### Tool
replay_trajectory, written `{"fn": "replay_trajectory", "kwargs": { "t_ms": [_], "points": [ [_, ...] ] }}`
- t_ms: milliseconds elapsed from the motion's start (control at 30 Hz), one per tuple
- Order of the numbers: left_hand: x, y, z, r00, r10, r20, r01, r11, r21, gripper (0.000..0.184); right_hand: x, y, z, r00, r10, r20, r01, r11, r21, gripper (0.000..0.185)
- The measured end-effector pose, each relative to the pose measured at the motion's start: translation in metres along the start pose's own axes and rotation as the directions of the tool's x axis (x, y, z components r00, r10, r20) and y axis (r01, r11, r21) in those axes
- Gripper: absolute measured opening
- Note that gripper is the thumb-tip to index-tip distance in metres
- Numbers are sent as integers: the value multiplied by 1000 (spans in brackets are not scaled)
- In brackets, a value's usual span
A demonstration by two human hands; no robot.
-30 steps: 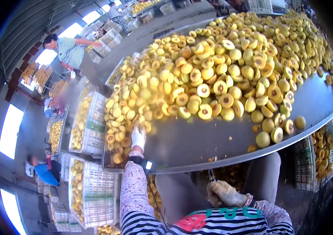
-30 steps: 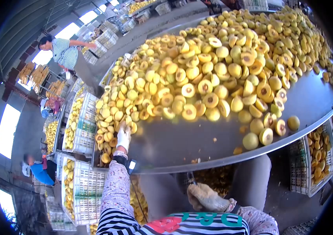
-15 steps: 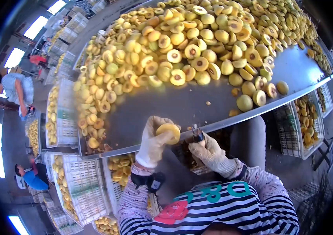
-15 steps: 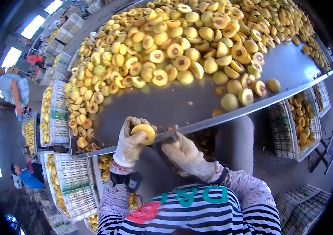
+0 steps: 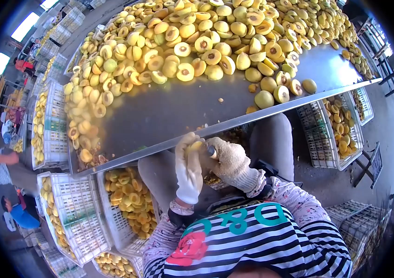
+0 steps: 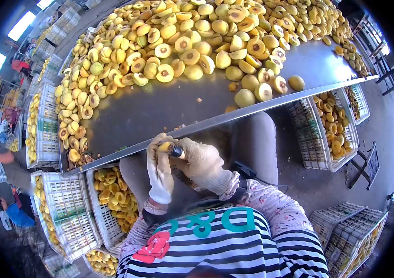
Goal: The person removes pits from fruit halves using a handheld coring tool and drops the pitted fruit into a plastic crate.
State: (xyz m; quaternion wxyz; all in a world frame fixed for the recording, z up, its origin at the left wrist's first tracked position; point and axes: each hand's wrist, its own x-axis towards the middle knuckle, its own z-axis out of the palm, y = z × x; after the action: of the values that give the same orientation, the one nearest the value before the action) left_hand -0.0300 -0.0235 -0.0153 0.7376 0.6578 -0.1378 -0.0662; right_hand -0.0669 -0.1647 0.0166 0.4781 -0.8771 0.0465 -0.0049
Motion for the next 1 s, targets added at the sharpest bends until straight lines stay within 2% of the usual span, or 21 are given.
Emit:
{"fn": "replay_trajectory", "kwargs": {
  "t_ms": [33, 67, 100, 133, 167, 200, 233, 300, 333, 367, 433, 633, 867, 1000],
  "points": [
    [0, 1, 2, 995, 93, 21, -94, 995, 44, 32, 1, -1, -2, 999, -37, 5, 37, 998, -53, 31],
    [-2, 5, 1, 989, 138, 61, -145, 981, 131, 34, -1, -3, -1, 989, -134, -68, 129, 989, -73, 29],
    [-4, 0, -3, 996, 58, 71, -62, 996, 60, 35, -3, 1, -2, 992, -42, 115, 18, 980, 199, 27],
    [-5, -11, -9, 996, -22, 85, 22, 1000, -9, 37, -4, 10, -4, 950, -4, 313, -138, 892, 431, 25],
    [-7, -18, -15, 990, -101, 101, 109, 991, -74, 39, -4, 15, -5, 864, -25, 502, -326, 734, 596, 24],
    [-11, -11, -17, 950, -234, 206, 296, 883, -363, 44, -12, 6, -9, 740, -150, 656, -378, 713, 590, 26],
    [-10, 4, -14, 958, -231, 170, 283, 856, -433, 41, -21, -3, -12, 574, -268, 773, -428, 708, 563, 32],
    [3, 11, -21, 927, -372, 52, 332, 746, -577, 32, -25, -1, -8, 675, -134, 725, -548, 567, 615, 39],
    [4, 15, -25, 925, -368, 94, 334, 671, -662, 28, -22, 6, 0, 736, -28, 676, -553, 552, 625, 43],
    [5, 19, -28, 905, -414, 96, 357, 617, -701, 24, -21, 6, 2, 741, 73, 667, -593, 537, 600, 45],
    [7, 17, -33, 860, -488, 149, 398, 461, -793, 21, -20, -5, 6, 769, 129, 626, -570, 581, 581, 48],
    [9, 8, -26, 814, -580, -21, 284, 430, -857, 24, -16, -3, 30, 846, 203, 494, -464, 737, 491, 45],
    [23, 22, -7, 946, -317, -72, 153, 630, -761, 32, -15, 2, 34, 906, 178, 383, -358, 805, 474, 46],
    [25, 25, 1, 950, -308, -54, 151, 603, -784, 32, -16, 6, 27, 918, 164, 361, -344, 782, 521, 46]
  ]
}}
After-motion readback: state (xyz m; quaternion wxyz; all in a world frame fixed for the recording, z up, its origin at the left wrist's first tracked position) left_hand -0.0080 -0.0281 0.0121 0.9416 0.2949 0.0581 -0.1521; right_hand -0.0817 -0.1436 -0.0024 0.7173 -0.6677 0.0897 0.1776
